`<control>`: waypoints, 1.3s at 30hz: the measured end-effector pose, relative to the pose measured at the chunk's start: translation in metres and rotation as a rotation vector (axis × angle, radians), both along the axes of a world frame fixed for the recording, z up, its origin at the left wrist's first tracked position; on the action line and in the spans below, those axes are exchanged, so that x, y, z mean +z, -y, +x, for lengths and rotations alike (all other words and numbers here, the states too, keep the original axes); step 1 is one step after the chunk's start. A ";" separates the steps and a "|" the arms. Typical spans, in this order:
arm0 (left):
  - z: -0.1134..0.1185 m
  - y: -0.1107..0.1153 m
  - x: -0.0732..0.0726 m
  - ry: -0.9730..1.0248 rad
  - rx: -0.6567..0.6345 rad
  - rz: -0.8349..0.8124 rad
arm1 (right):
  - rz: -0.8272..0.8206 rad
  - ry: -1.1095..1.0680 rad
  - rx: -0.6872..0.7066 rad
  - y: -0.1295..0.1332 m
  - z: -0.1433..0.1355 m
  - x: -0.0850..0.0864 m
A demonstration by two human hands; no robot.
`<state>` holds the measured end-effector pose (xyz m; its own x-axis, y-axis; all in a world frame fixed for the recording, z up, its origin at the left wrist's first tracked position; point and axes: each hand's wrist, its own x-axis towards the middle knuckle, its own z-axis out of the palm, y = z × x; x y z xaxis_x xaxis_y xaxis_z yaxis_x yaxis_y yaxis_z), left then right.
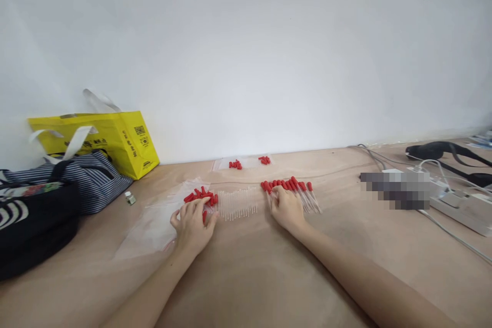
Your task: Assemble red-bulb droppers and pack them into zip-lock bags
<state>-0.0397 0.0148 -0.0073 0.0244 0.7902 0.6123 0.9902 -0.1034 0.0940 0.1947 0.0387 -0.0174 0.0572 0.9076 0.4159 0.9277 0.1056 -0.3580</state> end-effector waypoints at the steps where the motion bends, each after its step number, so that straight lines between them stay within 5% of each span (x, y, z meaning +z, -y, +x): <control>1: -0.003 -0.001 0.000 -0.007 0.035 -0.003 | -0.029 -0.004 -0.034 -0.005 -0.001 0.001; 18: -0.010 0.000 0.008 -0.173 0.133 -0.094 | -0.007 0.069 -0.032 -0.016 -0.016 0.003; 27: -0.009 0.004 0.008 -0.279 0.131 -0.099 | -0.175 0.099 -0.098 -0.030 -0.050 0.012; 30: -0.004 0.009 0.008 -0.248 0.069 -0.049 | -0.204 0.097 -0.099 -0.033 -0.053 0.011; 39: 0.024 0.028 -0.005 -0.039 -0.383 -0.098 | -0.183 0.103 -0.064 -0.024 -0.046 0.018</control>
<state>-0.0156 -0.0135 -0.0127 0.3502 0.7743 0.5270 0.8849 -0.4579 0.0847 0.1485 0.0626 0.0003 0.0827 0.9643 0.2515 0.9630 -0.0123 -0.2693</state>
